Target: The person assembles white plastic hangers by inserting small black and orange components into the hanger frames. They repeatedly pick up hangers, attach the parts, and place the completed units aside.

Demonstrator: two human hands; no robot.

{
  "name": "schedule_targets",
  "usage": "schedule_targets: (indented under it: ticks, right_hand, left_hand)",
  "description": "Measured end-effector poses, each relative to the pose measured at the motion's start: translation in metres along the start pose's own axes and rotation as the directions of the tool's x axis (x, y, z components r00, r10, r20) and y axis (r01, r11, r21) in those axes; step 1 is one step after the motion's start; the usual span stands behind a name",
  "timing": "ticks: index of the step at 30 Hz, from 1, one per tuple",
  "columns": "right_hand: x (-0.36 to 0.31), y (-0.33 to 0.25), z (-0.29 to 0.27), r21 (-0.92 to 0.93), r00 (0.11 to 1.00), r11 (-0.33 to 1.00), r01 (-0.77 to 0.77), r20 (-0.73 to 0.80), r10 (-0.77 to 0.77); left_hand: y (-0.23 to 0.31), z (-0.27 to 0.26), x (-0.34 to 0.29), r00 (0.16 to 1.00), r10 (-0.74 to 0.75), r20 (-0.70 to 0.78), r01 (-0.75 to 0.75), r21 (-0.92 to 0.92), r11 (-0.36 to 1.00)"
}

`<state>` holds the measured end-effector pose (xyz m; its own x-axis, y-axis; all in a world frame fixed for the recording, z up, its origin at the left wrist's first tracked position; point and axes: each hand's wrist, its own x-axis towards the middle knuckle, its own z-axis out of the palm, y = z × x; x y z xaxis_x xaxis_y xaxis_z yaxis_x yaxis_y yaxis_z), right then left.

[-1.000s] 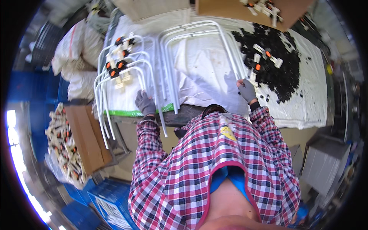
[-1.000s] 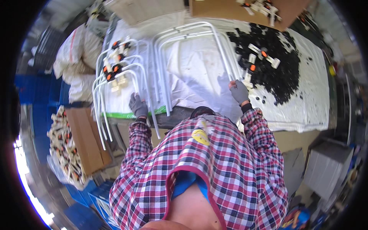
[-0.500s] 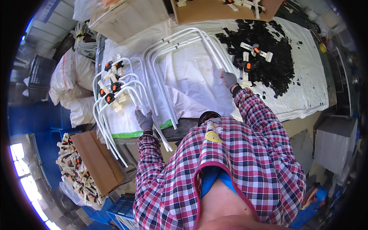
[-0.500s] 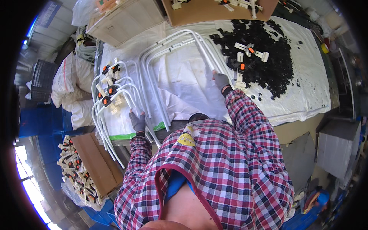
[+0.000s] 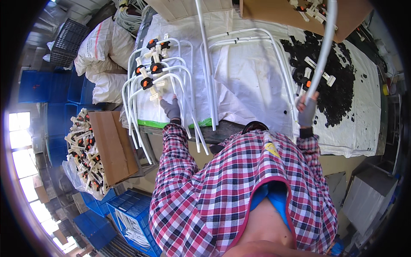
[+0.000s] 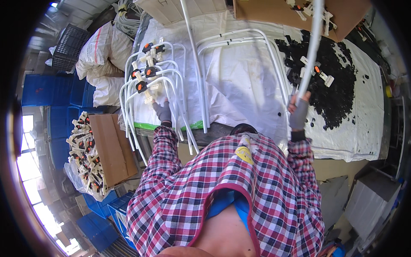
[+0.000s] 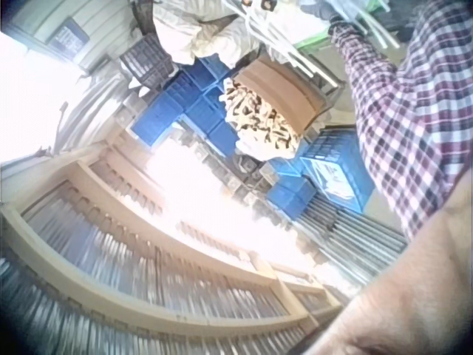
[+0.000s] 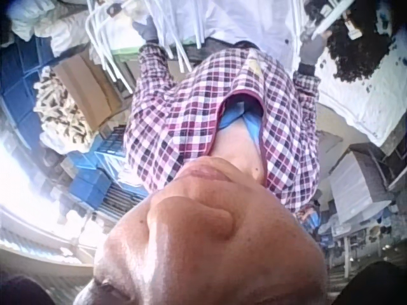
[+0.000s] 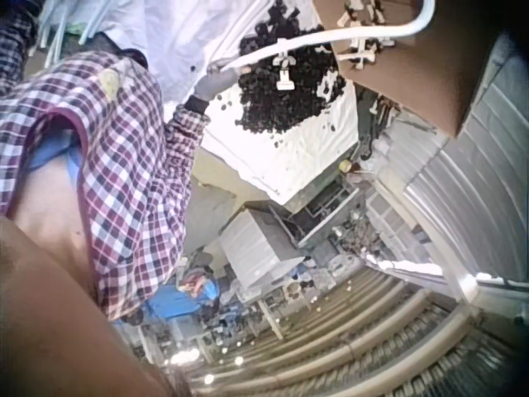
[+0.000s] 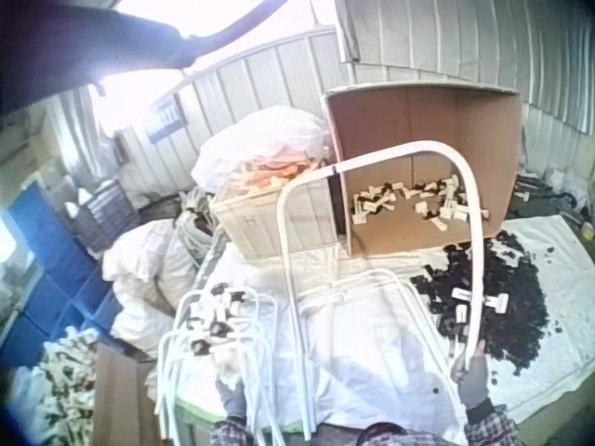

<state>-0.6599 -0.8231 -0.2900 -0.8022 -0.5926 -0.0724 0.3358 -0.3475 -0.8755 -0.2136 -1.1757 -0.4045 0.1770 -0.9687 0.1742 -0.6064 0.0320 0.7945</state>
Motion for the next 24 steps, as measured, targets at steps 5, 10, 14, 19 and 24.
schedule_targets:
  ticks: [5,10,14,19,24]
  right_hand:
    - [-0.030,-0.040,-0.047,-0.102,0.989,0.992,0.080,-0.120,-0.092]
    - [-0.062,-0.029,-0.065,-0.659,0.916,0.753,-0.010,-0.308,-0.257]
    - [-0.094,-0.004,-0.082,-0.870,0.832,0.344,-0.355,-0.461,-0.308]
    - [-0.123,0.018,-0.101,-0.818,0.771,0.325,-0.474,-0.564,-0.296]
    - [-0.125,0.009,-0.093,-0.828,0.732,0.240,-0.507,-0.560,-0.386]
  left_hand:
    - [-0.010,-0.018,0.101,0.916,-0.360,-0.179,0.331,-0.173,0.928]
    - [-0.013,0.002,0.179,0.913,-0.406,-0.029,0.355,-0.433,0.829]
    - [-0.007,0.029,0.183,0.904,-0.385,-0.188,0.376,-0.082,0.923]
    - [0.020,0.040,0.175,0.970,-0.244,-0.013,0.240,-0.135,0.961]
    - [0.035,0.074,0.187,0.969,-0.245,0.027,0.246,-0.026,0.969]
